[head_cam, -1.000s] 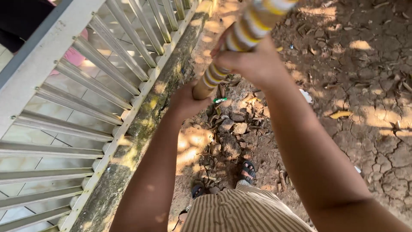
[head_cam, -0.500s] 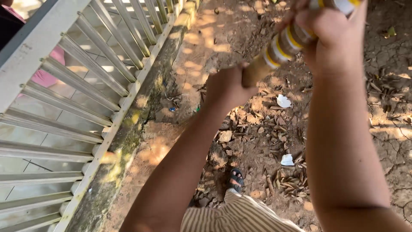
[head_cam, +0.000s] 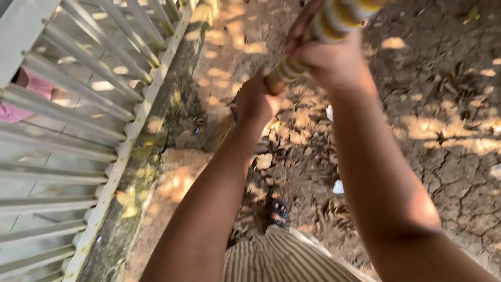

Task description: Repairing or strengthening the handle of a straw broom using a hollow tube.

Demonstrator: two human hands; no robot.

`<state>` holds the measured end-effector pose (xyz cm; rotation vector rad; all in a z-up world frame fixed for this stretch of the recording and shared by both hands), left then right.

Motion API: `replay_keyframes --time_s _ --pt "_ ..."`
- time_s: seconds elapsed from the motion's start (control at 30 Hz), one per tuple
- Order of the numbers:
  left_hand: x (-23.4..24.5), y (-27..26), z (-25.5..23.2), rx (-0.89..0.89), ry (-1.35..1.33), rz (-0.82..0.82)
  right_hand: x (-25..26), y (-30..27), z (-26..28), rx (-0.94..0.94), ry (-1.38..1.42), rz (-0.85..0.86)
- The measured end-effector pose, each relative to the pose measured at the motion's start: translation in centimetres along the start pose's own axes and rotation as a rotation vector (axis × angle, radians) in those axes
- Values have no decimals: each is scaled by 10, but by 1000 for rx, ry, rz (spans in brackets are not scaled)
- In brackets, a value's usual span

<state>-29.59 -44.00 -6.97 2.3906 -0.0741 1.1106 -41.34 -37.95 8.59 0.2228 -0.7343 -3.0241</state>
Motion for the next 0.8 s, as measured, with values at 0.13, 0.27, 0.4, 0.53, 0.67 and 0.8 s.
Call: replay_keyframes --time_s 0.13,0.27,0.4,0.53,0.67,0.8 --pt "24 19 -56 132 -38 340 12 21 74 73 -447 -59" --pt "16 -16 -52 171 91 529 39 10 28 98 168 17" --pt "-43 -62 8 319 142 693 33 -18 -54 -178 63 -115" --pt "-55 -35 7 270 42 566 29 -10 -61 -141 294 -6" --pt "-7 22 -54 212 5 386 53 8 -2 85 110 87" --pt "22 20 -91 138 -11 329 70 7 46 108 361 54"
Point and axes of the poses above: each hand's wrist, its own y-axis towards the middle knuckle, its own x-axis out of the back of the hand, z = x × y, the point moved 10 cm from there along y, towards the middle knuckle, and after that the axes turned 3 degrees about y, right-handed, at the moved point
